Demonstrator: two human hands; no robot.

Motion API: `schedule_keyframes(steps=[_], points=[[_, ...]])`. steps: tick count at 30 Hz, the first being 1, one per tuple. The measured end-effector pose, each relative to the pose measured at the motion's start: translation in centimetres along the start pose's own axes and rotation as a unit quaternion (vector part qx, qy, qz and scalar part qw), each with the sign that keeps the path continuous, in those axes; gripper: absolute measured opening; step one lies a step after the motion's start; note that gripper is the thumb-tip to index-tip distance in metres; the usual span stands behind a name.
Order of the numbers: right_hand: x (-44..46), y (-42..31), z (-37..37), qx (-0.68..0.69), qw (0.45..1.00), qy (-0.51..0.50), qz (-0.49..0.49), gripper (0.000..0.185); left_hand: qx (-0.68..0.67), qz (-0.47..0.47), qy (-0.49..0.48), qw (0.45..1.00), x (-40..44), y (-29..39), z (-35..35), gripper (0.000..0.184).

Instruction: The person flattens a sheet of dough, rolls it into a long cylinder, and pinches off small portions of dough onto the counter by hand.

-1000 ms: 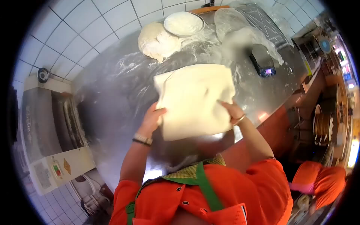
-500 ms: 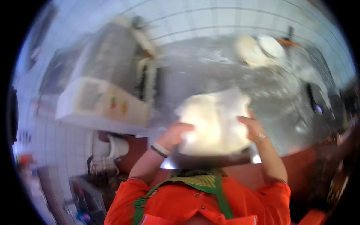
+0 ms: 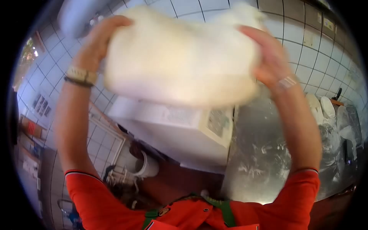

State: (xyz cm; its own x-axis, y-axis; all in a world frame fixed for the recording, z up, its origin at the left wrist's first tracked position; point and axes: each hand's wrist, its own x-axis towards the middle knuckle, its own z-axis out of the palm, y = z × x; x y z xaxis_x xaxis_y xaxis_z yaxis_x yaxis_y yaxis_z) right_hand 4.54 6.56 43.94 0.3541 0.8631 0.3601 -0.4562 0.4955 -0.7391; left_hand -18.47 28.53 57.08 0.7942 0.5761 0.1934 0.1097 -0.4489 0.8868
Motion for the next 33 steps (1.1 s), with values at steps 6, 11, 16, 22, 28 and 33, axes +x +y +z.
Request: schedule_keyframes(steps=[6, 11, 16, 22, 28, 33], points=[[16.4, 12.5, 8.1, 0.020, 0.999, 0.006, 0.026, 0.040, 0.632, 0.135, 0.394, 0.653, 10.2, -7.4, -13.9, 0.049], [11.5, 10.7, 1.4, -0.250, 0.967, 0.041, -0.002, 0.051, 0.790, -0.052, 0.109, 0.601, 10.3, -19.3, -11.6, 0.056], [6.5, 7.4, -3.2, -0.193, 0.973, 0.128, -0.012, 0.043, 0.759, 0.023, 0.017, 0.650, 10.1, -22.6, -6.3, 0.054], [1.1, 11.1, -18.2, -0.107, 0.957, 0.268, -0.031, 0.035, 0.723, -0.047, -0.149, 0.673, 11.3, -19.9, -5.5, 0.041], [0.7, 28.7, -30.3, -0.102, 0.895, 0.373, 0.224, 0.031, 0.677, 0.054, -0.055, 0.732, 14.7, -25.5, -9.5, 0.052], [1.8, 31.8, -26.8, -0.356, 0.836, 0.298, 0.292, 0.033, 0.604, 0.048, -0.115, 0.787, 14.0, -24.9, -7.4, 0.051]])
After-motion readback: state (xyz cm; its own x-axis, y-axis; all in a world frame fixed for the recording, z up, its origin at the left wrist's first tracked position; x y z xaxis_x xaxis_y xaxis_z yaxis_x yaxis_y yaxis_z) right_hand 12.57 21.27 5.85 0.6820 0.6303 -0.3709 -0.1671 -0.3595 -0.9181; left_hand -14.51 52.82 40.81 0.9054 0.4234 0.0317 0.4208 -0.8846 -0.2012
